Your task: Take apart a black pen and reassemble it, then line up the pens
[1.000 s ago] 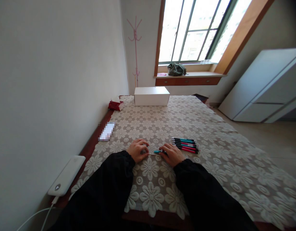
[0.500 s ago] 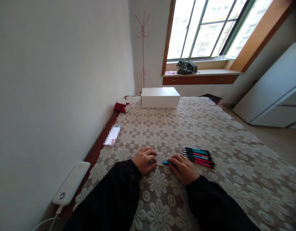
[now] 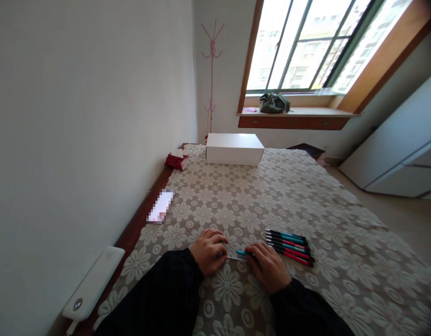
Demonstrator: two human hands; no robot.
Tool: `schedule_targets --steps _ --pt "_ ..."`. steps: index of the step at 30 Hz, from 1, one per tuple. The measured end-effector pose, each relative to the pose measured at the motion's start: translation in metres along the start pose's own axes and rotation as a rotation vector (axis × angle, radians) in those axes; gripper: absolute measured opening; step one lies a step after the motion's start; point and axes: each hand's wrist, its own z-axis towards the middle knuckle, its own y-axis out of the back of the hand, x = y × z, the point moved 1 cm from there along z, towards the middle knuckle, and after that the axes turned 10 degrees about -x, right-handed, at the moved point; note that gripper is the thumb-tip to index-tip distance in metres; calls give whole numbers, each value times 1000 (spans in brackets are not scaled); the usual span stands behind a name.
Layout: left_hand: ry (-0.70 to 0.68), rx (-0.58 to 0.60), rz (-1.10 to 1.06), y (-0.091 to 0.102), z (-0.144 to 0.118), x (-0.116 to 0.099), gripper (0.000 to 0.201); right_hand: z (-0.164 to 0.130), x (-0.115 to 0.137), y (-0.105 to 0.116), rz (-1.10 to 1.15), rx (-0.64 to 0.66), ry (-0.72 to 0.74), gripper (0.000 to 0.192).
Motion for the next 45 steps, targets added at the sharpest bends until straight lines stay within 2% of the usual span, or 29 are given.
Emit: schedule_targets --steps 14,28,40,45 --pt "8 -40 -24 0 0 0 5 0 -8 -4 -7 40 42 19" --pt "20 -69 -1 0 0 -6 3 4 -2 -1 -23 93 26 19" --pt "-5 -48 -8 -1 1 -4 4 4 0 -1 -12 39 17 17" --pt "20 -36 -4 1 2 -6 3 5 -1 0 -5 66 25 18"
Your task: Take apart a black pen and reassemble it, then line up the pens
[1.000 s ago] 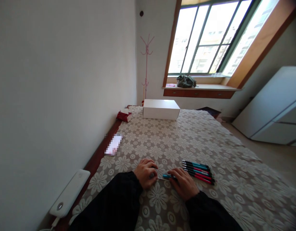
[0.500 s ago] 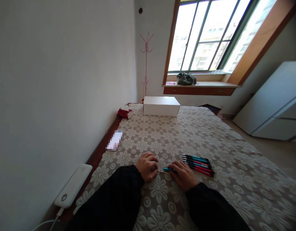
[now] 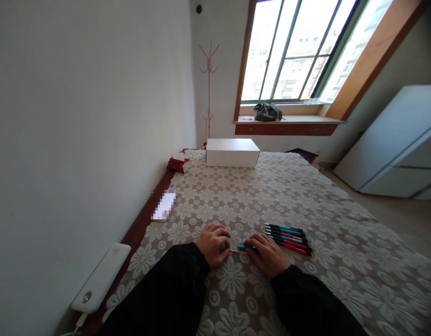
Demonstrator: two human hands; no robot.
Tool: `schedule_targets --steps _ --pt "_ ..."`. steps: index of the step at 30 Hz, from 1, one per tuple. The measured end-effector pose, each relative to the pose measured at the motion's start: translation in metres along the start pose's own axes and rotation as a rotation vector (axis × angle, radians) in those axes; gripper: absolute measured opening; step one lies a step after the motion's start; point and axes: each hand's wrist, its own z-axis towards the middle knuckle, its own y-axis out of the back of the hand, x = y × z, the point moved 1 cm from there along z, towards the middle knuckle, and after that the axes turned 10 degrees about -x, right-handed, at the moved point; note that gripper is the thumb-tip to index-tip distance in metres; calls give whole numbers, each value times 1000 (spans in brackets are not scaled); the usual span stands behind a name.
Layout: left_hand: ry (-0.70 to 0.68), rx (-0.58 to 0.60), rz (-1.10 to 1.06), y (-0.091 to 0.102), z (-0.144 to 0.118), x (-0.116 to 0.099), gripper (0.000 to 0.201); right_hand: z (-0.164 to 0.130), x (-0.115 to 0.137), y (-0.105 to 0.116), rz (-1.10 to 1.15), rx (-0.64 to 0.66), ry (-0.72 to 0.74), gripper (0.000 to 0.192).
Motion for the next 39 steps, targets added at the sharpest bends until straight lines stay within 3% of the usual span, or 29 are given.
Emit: schedule_targets --steps 39 --pt "-10 46 2 -3 -2 0 3 -1 7 3 -53 -8 12 19"
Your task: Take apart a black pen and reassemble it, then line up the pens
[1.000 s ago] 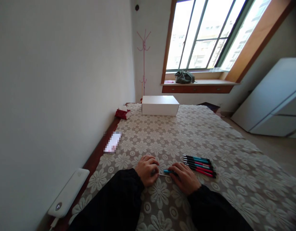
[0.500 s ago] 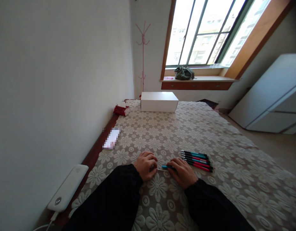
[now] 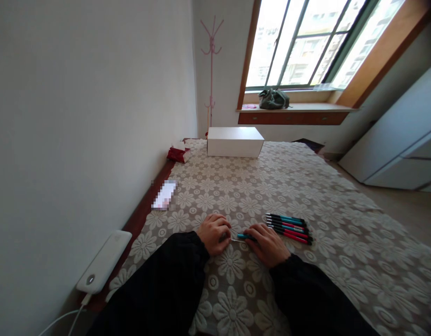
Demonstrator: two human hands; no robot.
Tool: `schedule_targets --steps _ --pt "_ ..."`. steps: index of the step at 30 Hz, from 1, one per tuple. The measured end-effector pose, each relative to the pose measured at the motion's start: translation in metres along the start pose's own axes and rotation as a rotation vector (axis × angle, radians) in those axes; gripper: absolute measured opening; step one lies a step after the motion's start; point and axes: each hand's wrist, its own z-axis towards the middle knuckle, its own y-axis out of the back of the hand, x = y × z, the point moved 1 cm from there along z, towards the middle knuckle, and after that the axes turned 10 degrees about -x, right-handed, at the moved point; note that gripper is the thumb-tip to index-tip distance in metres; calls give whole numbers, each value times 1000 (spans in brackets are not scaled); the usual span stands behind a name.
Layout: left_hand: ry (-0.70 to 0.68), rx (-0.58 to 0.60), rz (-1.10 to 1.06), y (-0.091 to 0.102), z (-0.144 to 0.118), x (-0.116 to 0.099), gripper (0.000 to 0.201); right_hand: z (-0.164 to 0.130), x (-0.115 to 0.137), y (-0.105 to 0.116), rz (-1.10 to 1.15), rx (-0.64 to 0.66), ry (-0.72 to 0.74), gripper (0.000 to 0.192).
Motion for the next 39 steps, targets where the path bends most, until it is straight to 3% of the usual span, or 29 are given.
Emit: schedule_targets --steps 26,39 --pt "-23 82 42 -2 0 0 5 1 -3 -2 32 -12 28 16" --pt "-43 49 5 -2 -1 -1 5 2 1 0 42 -71 19 18"
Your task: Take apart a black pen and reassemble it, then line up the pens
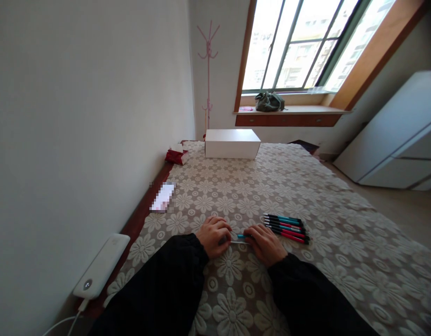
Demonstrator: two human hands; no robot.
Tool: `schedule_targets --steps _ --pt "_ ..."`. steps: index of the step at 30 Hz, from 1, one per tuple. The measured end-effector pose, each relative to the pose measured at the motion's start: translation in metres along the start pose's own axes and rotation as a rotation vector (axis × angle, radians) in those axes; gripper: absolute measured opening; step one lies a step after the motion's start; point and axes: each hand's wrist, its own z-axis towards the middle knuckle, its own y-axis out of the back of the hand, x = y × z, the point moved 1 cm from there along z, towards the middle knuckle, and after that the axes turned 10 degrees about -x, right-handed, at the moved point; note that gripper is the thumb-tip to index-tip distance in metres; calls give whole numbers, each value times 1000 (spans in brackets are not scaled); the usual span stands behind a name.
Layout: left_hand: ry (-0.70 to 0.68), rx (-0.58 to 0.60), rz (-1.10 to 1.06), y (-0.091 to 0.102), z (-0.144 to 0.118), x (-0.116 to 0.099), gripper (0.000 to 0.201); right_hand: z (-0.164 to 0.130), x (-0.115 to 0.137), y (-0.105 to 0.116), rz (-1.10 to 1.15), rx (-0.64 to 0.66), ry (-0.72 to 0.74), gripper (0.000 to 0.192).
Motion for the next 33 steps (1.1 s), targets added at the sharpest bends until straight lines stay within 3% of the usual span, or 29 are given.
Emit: schedule_targets --steps 6,13,23,33 --pt "-29 7 -8 2 0 -2 7 0 1 2 -19 -35 38 21" --pt "-27 34 1 19 2 5 39 1 3 6 -47 -88 58 20" --pt "10 37 34 22 3 7 42 0 1 4 -50 -156 59 19" --pt "-17 10 38 21 2 8 49 0 -1 4 -52 -75 25 18"
